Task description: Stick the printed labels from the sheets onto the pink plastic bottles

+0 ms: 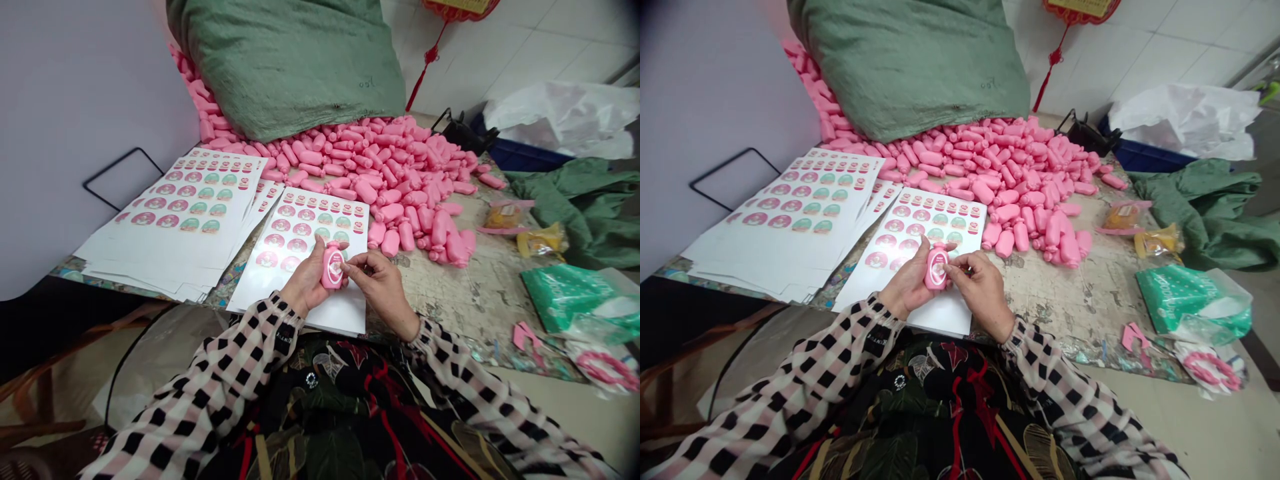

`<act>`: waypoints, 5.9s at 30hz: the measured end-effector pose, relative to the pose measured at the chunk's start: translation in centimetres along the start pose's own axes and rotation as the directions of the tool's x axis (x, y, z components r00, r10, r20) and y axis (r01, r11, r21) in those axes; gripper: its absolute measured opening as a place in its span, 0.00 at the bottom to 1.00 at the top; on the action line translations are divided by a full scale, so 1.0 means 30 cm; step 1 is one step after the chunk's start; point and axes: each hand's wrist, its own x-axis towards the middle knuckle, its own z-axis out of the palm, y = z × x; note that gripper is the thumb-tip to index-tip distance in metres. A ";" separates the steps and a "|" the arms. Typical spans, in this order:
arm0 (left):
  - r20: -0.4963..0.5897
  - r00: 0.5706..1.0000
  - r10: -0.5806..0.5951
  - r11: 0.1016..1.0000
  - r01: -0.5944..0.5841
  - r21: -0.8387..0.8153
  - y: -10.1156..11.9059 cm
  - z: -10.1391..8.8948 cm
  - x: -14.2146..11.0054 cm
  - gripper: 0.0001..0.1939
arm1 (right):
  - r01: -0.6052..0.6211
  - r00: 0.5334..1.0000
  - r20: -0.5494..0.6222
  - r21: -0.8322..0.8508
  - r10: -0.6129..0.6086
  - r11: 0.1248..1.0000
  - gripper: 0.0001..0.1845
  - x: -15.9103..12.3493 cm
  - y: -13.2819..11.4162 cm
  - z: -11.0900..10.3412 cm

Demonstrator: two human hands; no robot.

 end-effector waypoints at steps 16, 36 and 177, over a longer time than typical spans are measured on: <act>-0.029 1.000 -0.002 1.000 0.001 -0.027 0.000 0.005 0.002 0.32 | -0.020 1.000 -0.013 -0.059 0.019 0.998 0.10 -0.001 0.019 0.018; -0.004 0.999 -0.052 0.988 0.051 -0.144 0.002 0.011 0.005 0.26 | -0.052 0.998 -0.033 -0.052 0.050 0.997 0.11 -0.011 0.044 0.026; -0.587 0.588 0.556 0.723 0.006 0.691 0.108 -0.510 -0.644 0.28 | -0.285 0.956 0.102 0.081 0.276 0.955 0.15 -0.080 0.123 -0.130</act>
